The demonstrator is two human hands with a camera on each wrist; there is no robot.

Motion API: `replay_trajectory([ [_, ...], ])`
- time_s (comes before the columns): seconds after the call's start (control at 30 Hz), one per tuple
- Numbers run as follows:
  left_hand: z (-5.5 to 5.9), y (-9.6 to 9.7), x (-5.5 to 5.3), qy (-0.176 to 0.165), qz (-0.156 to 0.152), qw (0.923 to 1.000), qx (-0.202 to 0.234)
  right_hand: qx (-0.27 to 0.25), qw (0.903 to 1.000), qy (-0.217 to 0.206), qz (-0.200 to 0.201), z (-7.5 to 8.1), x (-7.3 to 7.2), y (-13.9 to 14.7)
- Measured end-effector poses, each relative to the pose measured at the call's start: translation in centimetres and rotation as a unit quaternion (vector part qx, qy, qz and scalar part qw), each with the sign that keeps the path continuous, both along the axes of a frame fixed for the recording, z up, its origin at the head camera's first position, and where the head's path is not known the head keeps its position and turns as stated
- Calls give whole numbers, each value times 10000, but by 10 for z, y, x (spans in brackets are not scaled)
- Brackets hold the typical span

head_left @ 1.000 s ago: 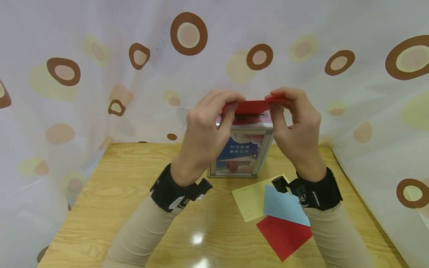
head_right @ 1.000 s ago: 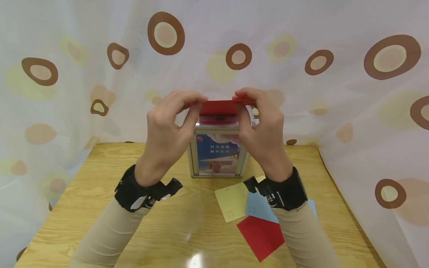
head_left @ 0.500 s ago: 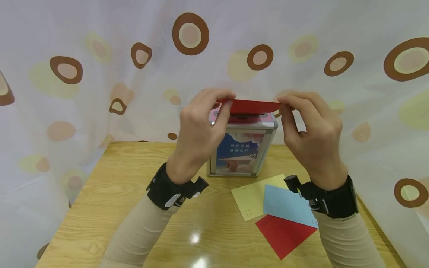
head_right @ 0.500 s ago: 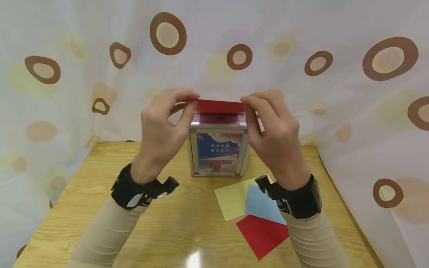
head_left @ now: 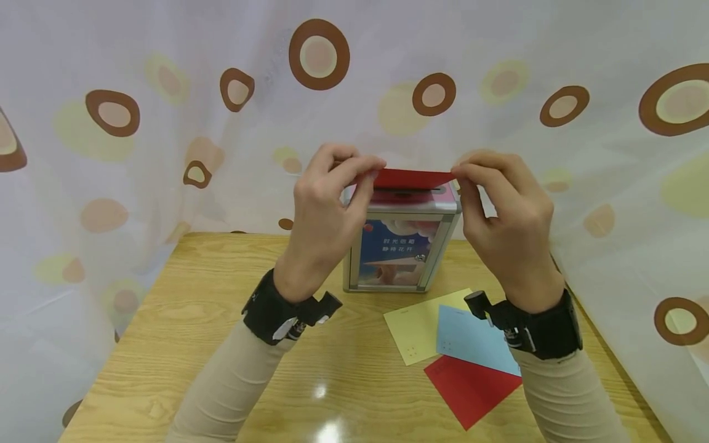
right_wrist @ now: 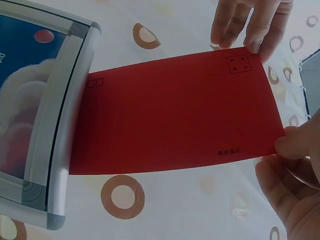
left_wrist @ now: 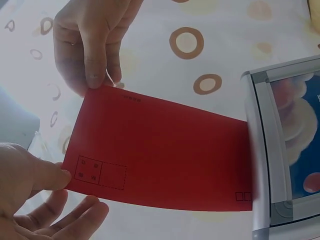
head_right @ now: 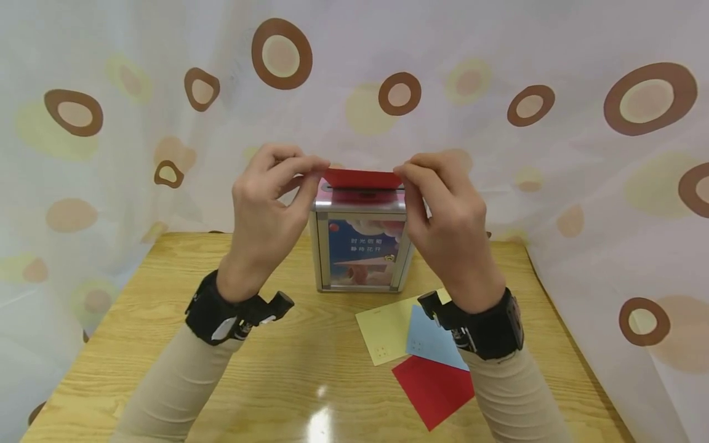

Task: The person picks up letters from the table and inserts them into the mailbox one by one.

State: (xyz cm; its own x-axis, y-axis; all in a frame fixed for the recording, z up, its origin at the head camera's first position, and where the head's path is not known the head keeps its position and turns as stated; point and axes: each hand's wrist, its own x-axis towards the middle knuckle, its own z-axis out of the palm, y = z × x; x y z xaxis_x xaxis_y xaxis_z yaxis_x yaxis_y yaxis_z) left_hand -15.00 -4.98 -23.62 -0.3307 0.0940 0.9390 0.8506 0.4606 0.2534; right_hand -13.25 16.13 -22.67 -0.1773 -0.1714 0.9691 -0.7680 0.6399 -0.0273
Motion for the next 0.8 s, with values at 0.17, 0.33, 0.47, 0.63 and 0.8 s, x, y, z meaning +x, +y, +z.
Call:
replay_trajectory([
  [0.17,-6,1,-4,-121,15,9999,23,29,9999,-162,3,-5,-5,-1],
  [0.33,-15,2,-6,-332,74,9994,33,82,9996,-280,1,-12,-12,-1],
  [0.47,-21,3,-8,-470,109,9988,-58,62,9990,-424,-143,-22,-19,4],
  [0.63,-29,4,-14,-602,174,9979,-163,6,9975,-662,-254,-38,-30,9],
  [0.8,-38,5,-21,-745,210,9968,-194,-67,9963,-788,-327,-49,-37,10],
])
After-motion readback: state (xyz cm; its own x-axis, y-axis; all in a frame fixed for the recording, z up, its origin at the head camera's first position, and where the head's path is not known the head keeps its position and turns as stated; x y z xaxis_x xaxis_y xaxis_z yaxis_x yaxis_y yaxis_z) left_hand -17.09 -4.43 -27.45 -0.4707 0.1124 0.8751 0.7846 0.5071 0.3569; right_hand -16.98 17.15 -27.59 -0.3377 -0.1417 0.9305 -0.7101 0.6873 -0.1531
